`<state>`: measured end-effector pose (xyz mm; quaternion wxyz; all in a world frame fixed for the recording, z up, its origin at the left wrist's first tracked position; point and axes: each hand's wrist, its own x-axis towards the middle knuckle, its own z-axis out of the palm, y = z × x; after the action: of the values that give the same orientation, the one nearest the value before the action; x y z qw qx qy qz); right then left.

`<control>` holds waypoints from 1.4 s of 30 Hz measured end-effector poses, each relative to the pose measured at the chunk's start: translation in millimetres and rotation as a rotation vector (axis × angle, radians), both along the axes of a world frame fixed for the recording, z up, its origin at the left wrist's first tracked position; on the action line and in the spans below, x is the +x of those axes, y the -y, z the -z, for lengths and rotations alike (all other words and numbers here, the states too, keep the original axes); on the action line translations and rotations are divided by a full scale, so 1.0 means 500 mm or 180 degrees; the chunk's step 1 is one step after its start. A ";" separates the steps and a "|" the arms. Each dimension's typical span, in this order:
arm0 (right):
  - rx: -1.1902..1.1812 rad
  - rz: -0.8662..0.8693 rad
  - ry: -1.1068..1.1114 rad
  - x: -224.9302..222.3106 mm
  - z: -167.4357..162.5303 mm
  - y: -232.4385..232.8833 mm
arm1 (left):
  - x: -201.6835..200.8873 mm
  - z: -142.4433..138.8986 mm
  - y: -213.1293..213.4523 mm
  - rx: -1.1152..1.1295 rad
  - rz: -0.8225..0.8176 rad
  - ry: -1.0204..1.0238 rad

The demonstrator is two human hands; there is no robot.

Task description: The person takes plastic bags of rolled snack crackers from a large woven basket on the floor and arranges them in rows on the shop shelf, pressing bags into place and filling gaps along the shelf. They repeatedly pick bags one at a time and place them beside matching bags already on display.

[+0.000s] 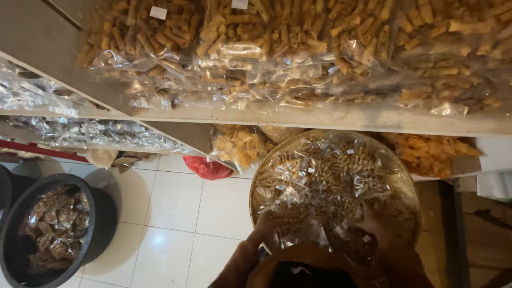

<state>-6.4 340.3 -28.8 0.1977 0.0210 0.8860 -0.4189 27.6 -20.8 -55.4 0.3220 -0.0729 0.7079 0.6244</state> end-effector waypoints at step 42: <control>-0.1643 0.0785 -0.0624 -0.073 -0.104 -0.033 | -0.070 -0.173 -0.135 0.1666 0.0221 -0.0570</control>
<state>-43.0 356.7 23.3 0.0577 0.0369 0.7559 -0.6511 -7.6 46.5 31.0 0.2872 0.0925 0.5502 0.7786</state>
